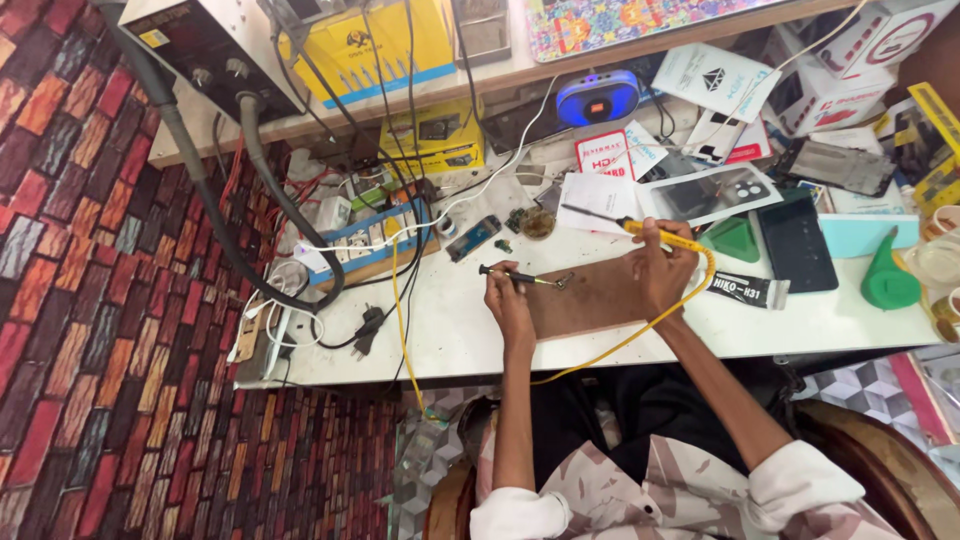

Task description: The person solders a small electronic component on a wooden board using a soldering iron and solder wire. They repeatedly apply heat and solder to the component while holding it in place with their other hand.

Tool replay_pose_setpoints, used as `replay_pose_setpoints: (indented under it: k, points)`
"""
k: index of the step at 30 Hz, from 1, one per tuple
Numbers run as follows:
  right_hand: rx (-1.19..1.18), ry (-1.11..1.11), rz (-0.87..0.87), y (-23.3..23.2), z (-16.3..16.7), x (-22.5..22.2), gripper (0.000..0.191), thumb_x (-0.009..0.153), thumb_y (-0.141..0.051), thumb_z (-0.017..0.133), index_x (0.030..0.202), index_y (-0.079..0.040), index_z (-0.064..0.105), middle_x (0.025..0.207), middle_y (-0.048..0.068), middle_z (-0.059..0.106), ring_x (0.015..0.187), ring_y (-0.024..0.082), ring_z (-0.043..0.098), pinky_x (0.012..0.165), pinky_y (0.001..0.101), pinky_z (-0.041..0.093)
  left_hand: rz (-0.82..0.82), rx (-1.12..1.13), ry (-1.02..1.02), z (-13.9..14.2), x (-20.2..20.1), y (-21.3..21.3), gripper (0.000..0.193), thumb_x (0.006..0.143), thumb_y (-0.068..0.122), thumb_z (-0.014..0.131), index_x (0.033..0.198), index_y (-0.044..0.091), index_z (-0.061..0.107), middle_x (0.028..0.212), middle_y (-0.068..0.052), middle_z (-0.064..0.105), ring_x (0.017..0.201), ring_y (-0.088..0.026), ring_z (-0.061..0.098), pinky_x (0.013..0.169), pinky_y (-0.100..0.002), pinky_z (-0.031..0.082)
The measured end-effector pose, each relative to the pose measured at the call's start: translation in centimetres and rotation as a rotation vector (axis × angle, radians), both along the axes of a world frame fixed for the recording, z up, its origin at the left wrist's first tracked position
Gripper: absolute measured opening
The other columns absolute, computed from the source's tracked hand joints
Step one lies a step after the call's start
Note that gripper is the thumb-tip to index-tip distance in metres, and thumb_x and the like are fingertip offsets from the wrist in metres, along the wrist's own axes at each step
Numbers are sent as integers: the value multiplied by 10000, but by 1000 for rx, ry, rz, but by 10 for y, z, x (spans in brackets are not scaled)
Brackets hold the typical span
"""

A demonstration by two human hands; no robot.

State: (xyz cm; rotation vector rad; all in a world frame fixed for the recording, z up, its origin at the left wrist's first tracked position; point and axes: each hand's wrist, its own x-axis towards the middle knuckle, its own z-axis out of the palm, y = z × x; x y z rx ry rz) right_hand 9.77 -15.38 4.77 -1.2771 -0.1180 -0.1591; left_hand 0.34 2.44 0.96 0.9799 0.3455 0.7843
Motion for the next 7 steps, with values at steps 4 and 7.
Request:
replay_pose_setpoints:
  k: [4, 7]
  points:
    - [-11, 22, 35, -3, -13, 5, 304, 1066, -299, 618, 1118, -4, 561, 935, 126, 712, 639, 141, 695, 435, 211, 415, 44, -152, -147, -1, 2, 3, 378, 1089, 393, 511, 1086, 25, 598, 867, -18, 531, 777, -113, 495, 745, -265, 429]
    - [-8, 33, 84, -5, -26, 3, 362, 1088, -323, 608, 1183, 26, 597, 992, 148, 735, 686, 148, 704, 473, 211, 431, 42, -109, -125, 1, 2, 0, 370, 1086, 394, 503, 1074, 37, 600, 905, -21, 564, 780, -113, 506, 741, -265, 430]
